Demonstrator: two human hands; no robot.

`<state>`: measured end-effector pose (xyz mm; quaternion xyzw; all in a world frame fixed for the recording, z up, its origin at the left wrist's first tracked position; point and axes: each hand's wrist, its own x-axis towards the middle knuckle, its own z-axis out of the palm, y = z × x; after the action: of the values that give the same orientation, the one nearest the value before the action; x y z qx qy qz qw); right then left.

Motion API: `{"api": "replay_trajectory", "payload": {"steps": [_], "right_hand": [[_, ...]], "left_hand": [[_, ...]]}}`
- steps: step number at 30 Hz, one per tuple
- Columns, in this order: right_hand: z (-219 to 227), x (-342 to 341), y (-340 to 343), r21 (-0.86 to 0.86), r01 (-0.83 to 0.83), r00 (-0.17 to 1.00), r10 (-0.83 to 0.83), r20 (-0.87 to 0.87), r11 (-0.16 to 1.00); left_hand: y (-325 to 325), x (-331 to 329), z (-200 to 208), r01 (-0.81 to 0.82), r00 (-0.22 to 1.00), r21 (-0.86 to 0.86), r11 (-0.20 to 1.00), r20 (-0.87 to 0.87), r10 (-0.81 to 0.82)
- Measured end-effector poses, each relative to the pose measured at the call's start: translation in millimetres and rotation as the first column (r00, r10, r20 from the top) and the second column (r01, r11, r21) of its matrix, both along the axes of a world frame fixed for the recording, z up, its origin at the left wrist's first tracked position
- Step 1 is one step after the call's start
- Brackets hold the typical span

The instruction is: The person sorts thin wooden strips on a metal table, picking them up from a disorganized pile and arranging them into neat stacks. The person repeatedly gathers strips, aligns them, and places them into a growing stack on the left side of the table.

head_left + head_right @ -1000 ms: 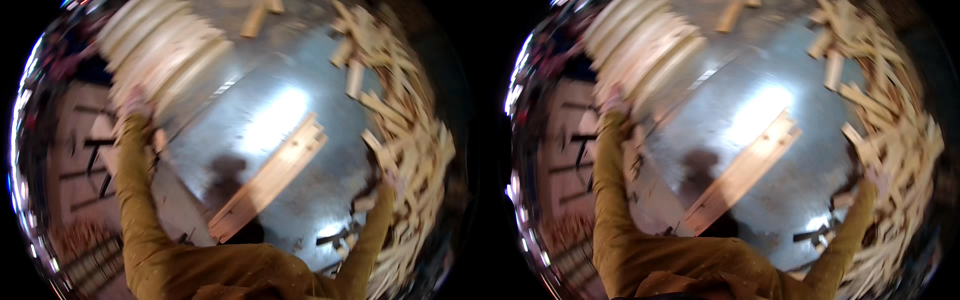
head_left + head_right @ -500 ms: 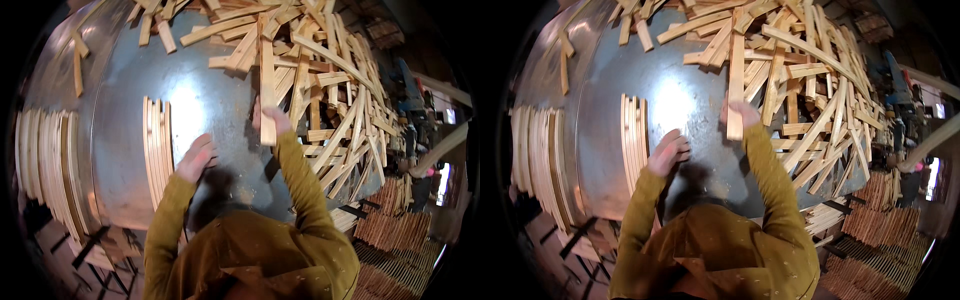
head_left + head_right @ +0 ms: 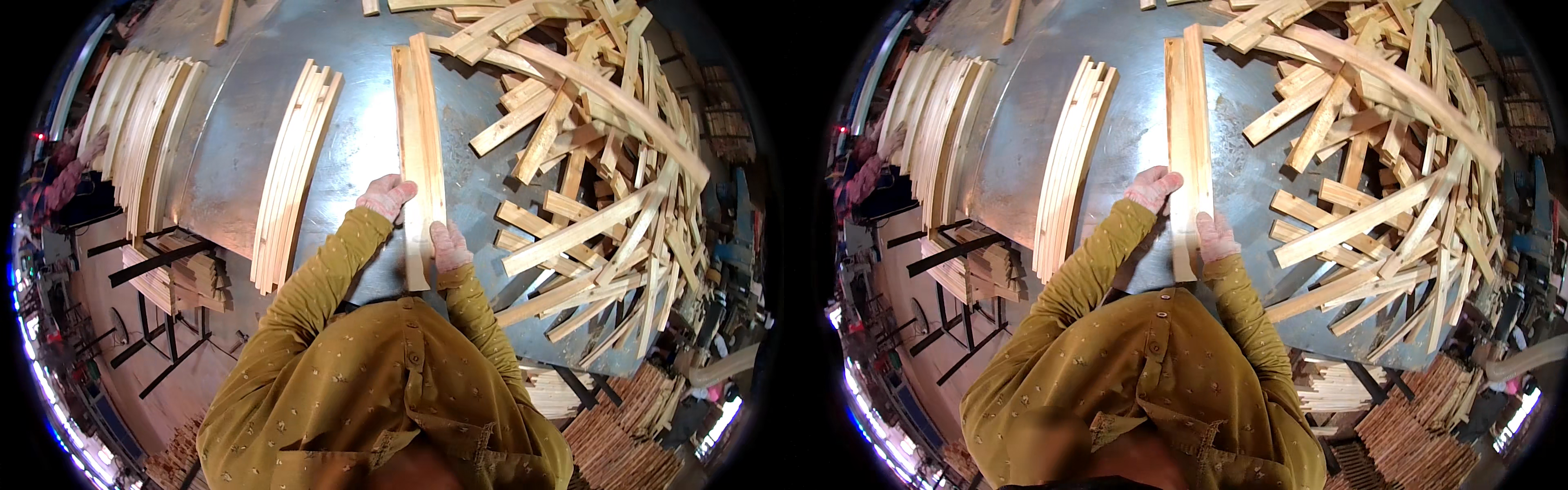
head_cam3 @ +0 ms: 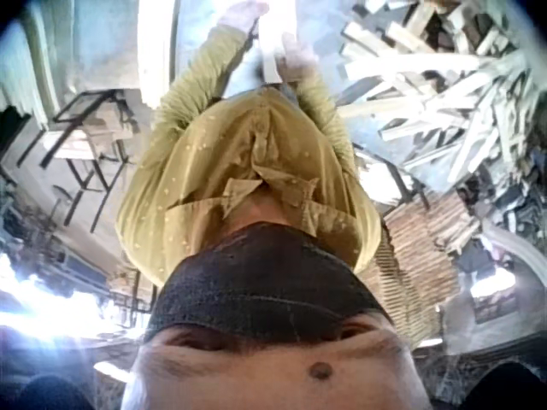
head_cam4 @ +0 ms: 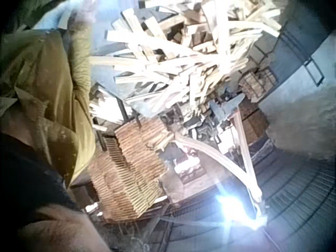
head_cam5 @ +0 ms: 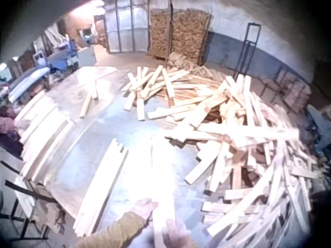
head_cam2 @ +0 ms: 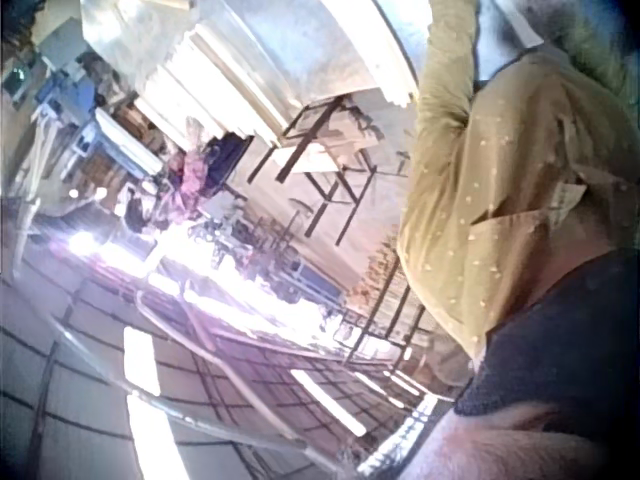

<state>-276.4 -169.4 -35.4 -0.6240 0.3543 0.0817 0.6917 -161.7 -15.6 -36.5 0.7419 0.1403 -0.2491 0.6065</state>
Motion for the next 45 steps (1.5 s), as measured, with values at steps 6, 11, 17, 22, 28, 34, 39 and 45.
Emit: {"api": "replay_trajectory", "payload": {"steps": [6,11,17,22,28,34,39,45], "right_hand": [[-5,-1,12,0.463,-0.441,0.896,0.345,0.281,0.769],[-18,-29,77,-0.666,-0.717,0.448,0.869,-0.211,0.207],[57,27,146,-0.501,-0.864,0.027,0.999,0.024,0.036],[159,209,-42,-0.961,-0.020,0.668,0.711,-0.219,-0.276],[196,239,-328,-0.868,-0.349,0.934,-0.050,-0.355,-0.354],[182,212,-221,-0.878,-0.470,0.865,0.251,-0.435,0.096],[173,127,-72,-0.576,-0.257,0.925,0.369,0.085,0.776],[89,96,97,-0.206,-0.719,0.692,0.711,-0.122,0.664]], "left_hand": [[60,-9,91,0.124,0.992,0.564,0.817,-0.078,-0.097],[166,-15,95,-0.104,0.974,0.719,0.688,0.212,-0.074],[281,22,82,-0.178,0.957,0.715,0.677,0.286,-0.050],[347,-6,-14,0.013,0.962,0.884,0.468,0.117,-0.248],[338,5,-3,-0.066,0.975,0.612,0.788,0.209,-0.080],[329,4,38,-0.170,0.962,0.648,0.743,0.273,-0.018],[324,21,38,-0.082,0.989,0.781,0.619,0.142,-0.048],[332,17,-1,-0.099,0.988,0.735,0.671,0.151,-0.020]]}}
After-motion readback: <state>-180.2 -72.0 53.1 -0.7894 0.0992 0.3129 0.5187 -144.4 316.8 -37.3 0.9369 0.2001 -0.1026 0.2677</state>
